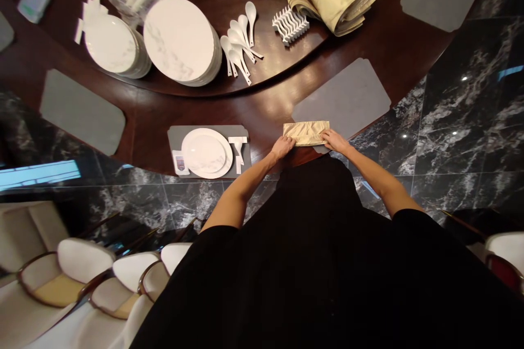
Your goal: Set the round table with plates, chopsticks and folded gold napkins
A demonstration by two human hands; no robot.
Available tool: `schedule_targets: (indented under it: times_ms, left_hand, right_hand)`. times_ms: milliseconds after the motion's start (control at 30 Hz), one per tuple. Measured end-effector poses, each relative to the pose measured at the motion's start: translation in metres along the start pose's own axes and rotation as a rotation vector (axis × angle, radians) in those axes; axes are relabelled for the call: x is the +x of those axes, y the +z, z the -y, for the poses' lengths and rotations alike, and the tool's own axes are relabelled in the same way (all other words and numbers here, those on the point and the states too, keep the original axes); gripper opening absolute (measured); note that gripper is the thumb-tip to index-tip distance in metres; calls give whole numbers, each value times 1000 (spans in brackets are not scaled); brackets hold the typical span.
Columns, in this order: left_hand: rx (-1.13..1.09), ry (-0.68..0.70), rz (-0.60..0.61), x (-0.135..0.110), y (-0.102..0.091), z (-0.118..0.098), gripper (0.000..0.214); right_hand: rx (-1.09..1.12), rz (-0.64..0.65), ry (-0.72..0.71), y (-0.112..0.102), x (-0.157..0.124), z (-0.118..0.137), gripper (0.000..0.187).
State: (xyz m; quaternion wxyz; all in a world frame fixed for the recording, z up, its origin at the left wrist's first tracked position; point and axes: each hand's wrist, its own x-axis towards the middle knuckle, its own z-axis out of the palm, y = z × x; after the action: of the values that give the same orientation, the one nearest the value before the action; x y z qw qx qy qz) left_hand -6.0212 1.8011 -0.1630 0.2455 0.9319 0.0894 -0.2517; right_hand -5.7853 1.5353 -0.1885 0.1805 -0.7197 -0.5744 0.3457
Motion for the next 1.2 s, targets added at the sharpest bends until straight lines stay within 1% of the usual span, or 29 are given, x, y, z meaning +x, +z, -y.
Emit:
schedule_targets:
  times_ms: [133,200,267,367,467,567,633,700,833,933,1067,1200]
  left_hand:
    - [65,-57,31,-3,2,-5,48]
    - [106,-59,42,-5,2,-8,50]
    - [148,-50,37,-7,2,-12,47]
    - [155,-21,10,-8,6,-16,43]
    - [106,-21,-4,-2,9,-19,47]
    - [97,-71,4,9,11,-22,49]
    - [100,-112,6,16,11,-24,48]
    - [111,-142,5,19,12,-26,46]
    - [146,-163,1,16,14,-30,43]
    - [144,-161,-2,12,15,-29,42]
    - [86,-156,-1,13,13,-21,45]
    - [59,-110,-13,15,12,-18,52]
  right_hand:
    - [19,-24,24,1,2,-4,32]
    - [7,-10,24,2,3,-4,35]
    - [-12,0,31,3,3,-2,41]
    - [-24,-22,71,6,3,2,45]
    - [-27,-40,81,7,4,1,42]
    - [-33,-42,79,6,8,-3,32]
    - [-35,-36,87,5,11,-5,28]
    - [-34,-37,99,5,11,-4,29]
    - [-47,-75,150,11,5,3,38]
    - [-35,-96,169,16,-1,9,41]
    - [-38,-93,163,17,0,16,51]
    - [-119,-73,174,12,9,26,43]
